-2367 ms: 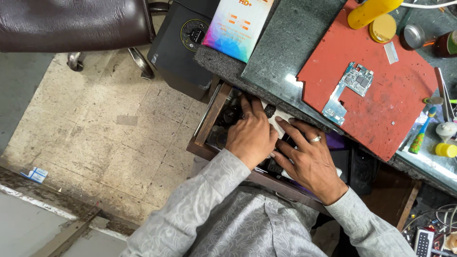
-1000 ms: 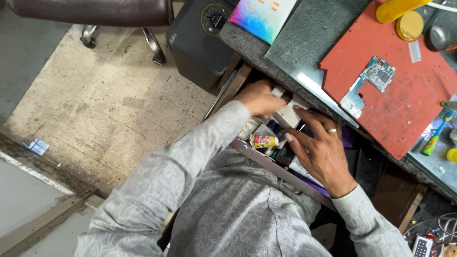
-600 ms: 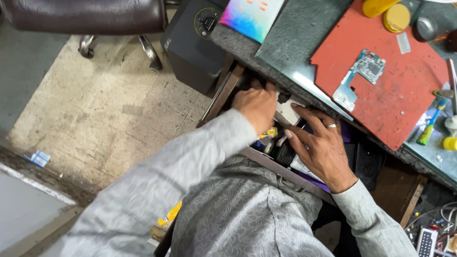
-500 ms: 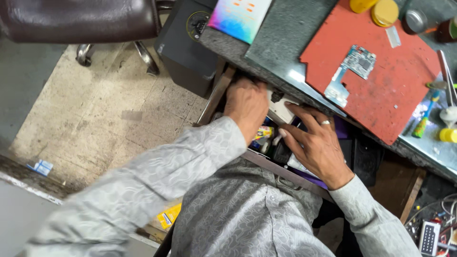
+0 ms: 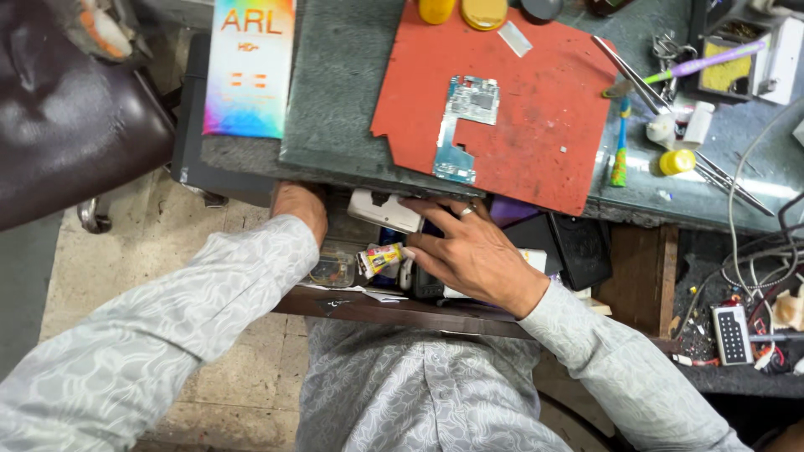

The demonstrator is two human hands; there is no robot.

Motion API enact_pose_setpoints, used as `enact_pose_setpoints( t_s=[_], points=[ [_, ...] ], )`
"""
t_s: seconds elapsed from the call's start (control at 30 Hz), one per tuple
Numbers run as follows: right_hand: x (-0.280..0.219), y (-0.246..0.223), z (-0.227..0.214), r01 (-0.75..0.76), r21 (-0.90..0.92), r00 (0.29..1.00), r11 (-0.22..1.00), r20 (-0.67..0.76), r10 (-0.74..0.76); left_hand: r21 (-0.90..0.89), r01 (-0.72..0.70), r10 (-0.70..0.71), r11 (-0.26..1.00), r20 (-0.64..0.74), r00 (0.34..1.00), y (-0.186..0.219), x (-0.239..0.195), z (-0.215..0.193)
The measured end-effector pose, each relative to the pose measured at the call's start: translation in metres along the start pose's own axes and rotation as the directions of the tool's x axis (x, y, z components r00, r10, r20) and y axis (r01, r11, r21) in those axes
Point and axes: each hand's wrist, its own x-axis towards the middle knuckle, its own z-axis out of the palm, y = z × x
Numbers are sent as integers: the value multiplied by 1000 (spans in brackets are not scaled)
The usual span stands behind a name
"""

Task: The person cleans a small circuit board with a toothbrush, then uses a soldering iron to apply solder to specific points on the board. They retrieve a small component from a drawer and place it on the board before continuing to solder.

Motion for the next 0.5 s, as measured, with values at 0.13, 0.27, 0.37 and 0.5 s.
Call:
enact_pose_setpoints(
  t_s=[0.13,0.27,0.37,0.5],
  points=[
    [0,1,-5,20,4,999,1000,-44,-20,49,-32,31,998,40,999,8,-15,8],
    [-2,4,-5,-43,47,999,998,27,42,104,-57,45,993,107,993,12,-21,10],
    [-2,6,-3,-72,71,996,995,54,68,139,-84,63,987,151,987,4,-20,14],
    [-2,9,-4,-68,97,997,993,39,65,173,-121,88,977,188,978,-5,-14,10]
  ],
)
